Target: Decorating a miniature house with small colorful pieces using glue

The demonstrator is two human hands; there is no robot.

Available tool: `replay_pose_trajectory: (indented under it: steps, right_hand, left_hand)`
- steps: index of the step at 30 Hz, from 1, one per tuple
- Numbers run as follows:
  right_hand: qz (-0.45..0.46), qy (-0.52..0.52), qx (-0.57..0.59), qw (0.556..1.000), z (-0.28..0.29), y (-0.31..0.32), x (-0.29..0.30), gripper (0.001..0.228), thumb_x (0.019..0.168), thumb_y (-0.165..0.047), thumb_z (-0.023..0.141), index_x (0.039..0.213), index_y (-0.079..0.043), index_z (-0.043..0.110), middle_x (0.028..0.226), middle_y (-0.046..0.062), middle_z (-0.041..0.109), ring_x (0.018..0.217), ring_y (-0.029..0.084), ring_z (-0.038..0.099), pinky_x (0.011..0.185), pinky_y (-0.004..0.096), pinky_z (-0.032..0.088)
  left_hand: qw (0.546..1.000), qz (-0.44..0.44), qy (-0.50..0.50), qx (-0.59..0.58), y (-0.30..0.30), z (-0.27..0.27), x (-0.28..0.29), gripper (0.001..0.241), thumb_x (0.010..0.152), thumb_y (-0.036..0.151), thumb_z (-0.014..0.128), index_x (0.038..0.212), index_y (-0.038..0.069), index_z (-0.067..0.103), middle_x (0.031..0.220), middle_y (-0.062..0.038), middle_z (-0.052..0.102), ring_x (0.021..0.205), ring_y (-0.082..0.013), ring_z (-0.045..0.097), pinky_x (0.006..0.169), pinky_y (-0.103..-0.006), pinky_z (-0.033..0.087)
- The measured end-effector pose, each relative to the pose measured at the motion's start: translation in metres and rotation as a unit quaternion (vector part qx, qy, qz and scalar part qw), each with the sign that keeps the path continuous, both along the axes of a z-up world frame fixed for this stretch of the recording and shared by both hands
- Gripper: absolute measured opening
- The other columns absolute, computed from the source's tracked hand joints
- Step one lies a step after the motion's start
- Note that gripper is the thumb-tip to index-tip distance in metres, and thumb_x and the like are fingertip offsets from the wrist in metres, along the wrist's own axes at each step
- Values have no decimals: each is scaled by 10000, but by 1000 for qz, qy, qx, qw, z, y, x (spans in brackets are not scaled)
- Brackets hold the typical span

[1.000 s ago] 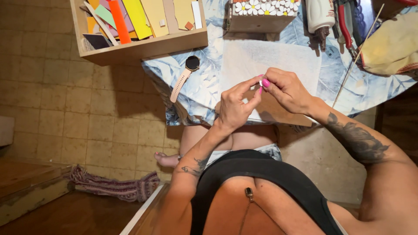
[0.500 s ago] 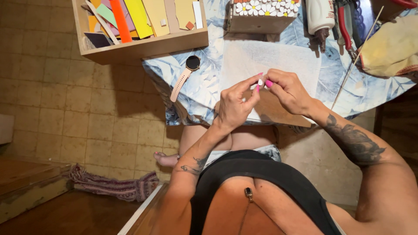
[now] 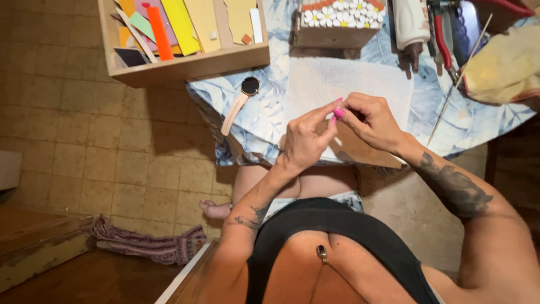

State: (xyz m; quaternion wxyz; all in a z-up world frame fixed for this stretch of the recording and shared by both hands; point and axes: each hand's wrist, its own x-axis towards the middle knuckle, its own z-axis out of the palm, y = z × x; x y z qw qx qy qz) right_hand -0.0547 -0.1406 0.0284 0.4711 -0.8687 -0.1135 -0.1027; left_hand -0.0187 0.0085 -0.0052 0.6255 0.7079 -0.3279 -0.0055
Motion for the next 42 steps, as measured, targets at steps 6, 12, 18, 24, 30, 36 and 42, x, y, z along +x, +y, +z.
replay_pose_trajectory:
  steps: [6, 12, 18, 24, 30, 36, 42]
  right_hand:
    - [-38, -220, -160, 961, -2, -13, 0, 92, 830, -96, 605, 809, -9, 622, 619, 96, 435, 511, 242, 450, 487, 280, 395]
    - [-11, -354, -242, 903, -9, -23, 0, 91, 805, -101, 593, 818, -32, 649, 668, 81, 458, 487, 192, 393, 473, 295, 385]
    - [11, -365, -240, 899, -6, -28, -2, 97, 797, -64, 578, 826, -30, 664, 675, 81, 463, 478, 179, 385, 458, 288, 378]
    - [31, -356, -281, 891, 8, -23, -1, 180, 767, -86, 537, 889, -27, 655, 674, 111, 487, 498, 217, 425, 480, 316, 392]
    - [-280, -126, -424, 852, -9, -117, 38, 244, 835, -140, 590, 986, 47, 547, 942, 220, 443, 825, 343, 465, 617, 410, 430]
    - [-322, 248, -425, 809, -44, -177, 94, 806, 792, -741, 542, 840, 62, 598, 801, 272, 594, 714, 434, 551, 452, 489, 423]
    - [-329, 298, -161, 882, -10, -158, 79, 521, 803, -331, 694, 1084, 63, 500, 1011, 235, 551, 753, 298, 588, 552, 335, 485]
  left_hand:
    - [964, -108, 236, -55, 4, 1, 4, 331, 755, 158, 602, 1034, -13, 548, 946, -229, 592, 846, -299, 600, 676, -336, 516]
    - [887, -212, 385, -141, -8, -1, 15, 128, 782, 81, 618, 869, -13, 613, 758, -148, 631, 680, -161, 622, 590, -249, 543]
    - [884, -234, 382, -132, -5, 4, 20, 138, 741, 50, 660, 857, -18, 631, 774, -155, 635, 711, -158, 612, 594, -273, 550]
    - [942, -172, 276, -83, -4, 8, 17, 96, 760, 94, 648, 822, 20, 647, 708, -102, 642, 648, -100, 591, 556, -234, 537]
    - [997, -59, 44, 1, 6, 29, 15, 117, 773, 172, 608, 834, 78, 641, 807, -56, 655, 476, -119, 611, 413, -168, 448]
    - [993, -3, -120, -1, 15, 29, 14, 116, 808, 119, 585, 898, 47, 588, 853, -84, 632, 634, -161, 624, 600, -234, 529]
    - [980, 26, -195, -9, 17, 41, 17, 126, 795, 102, 606, 884, 14, 588, 831, -108, 633, 712, -195, 635, 618, -256, 528]
